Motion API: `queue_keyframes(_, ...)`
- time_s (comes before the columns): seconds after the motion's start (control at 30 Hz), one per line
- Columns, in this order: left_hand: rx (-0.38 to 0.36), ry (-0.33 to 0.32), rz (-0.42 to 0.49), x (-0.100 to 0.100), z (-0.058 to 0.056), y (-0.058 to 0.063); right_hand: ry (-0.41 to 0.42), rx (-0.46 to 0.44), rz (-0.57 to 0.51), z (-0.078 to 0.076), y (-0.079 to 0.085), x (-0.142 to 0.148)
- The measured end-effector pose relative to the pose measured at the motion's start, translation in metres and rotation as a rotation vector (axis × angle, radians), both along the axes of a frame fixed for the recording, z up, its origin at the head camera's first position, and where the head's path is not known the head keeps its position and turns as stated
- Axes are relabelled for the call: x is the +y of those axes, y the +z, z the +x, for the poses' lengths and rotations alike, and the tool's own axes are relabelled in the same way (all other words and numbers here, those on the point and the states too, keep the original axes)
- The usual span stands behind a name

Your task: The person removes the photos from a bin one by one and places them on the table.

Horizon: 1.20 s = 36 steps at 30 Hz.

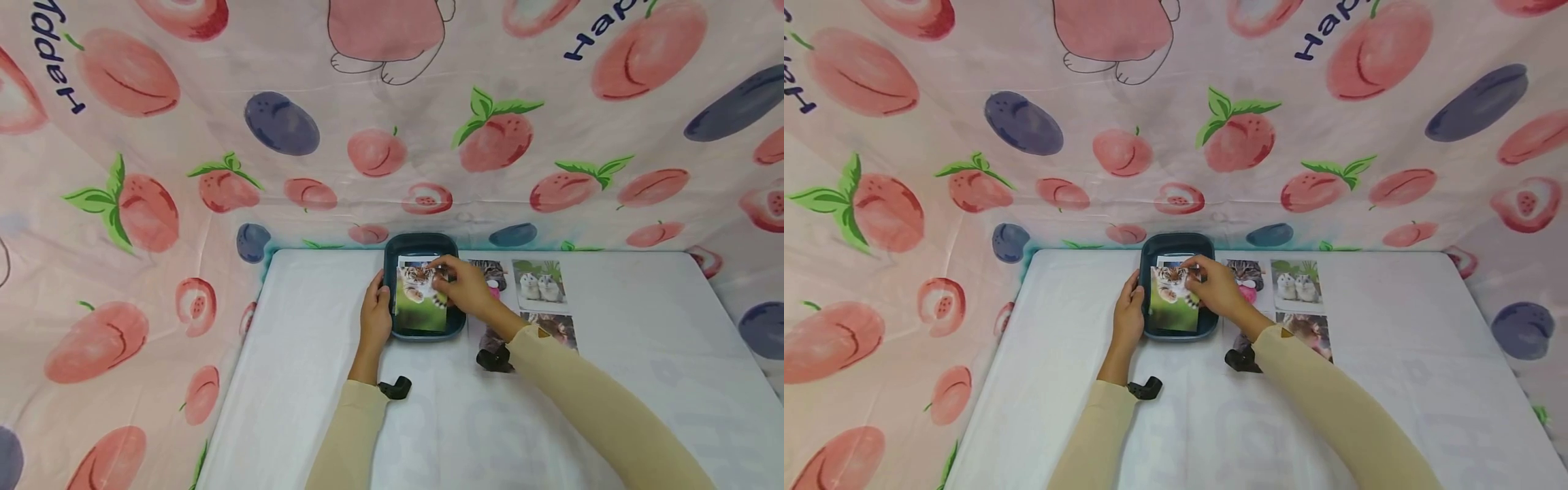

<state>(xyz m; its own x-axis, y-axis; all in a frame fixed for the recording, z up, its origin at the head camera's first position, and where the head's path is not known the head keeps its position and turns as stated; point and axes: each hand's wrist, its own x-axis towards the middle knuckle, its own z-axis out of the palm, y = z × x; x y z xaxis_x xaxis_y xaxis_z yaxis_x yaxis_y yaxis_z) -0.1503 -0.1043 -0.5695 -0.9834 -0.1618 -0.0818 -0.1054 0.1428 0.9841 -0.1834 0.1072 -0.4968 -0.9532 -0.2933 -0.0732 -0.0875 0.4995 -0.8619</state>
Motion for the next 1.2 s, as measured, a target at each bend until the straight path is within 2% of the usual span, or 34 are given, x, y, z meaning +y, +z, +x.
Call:
queue_keyframes(0.1, 0.006, 0.005, -0.012, 0.0, 0.0, 0.0, -0.044, 0.003, -0.079, 0.003, 0.003, 0.013)
queue_keyframes(0.2, 0.015, 0.008, -0.015, -0.001, 0.0, 0.0, -0.062, 0.024, -0.112, 0.005, 0.006, 0.034)
queue_keyframes(0.33, 0.021, 0.01, -0.008, 0.0, 0.0, 0.0, -0.107, 0.042, -0.129, 0.008, 0.009, 0.072)
queue_keyframes(0.47, 0.025, 0.011, -0.007, 0.0, 0.0, 0.001, -0.186, 0.019, -0.155, 0.013, 0.008, 0.113)
queue_keyframes(0.6, 0.019, 0.011, -0.012, 0.0, 0.0, 0.001, -0.236, 0.06, -0.102, 0.019, 0.003, 0.151)
queue_keyframes(0.77, 0.021, 0.007, -0.012, 0.0, 0.0, 0.0, -0.236, 0.115, 0.019, 0.033, -0.002, 0.195)
queue_keyframes(0.93, 0.023, 0.006, -0.018, 0.0, 0.0, -0.001, -0.249, 0.087, 0.129, 0.047, -0.008, 0.238)
queue_keyframes(1.2, 0.013, 0.013, -0.023, -0.001, -0.001, -0.002, -0.279, 0.004, 0.212, 0.063, -0.024, 0.291)
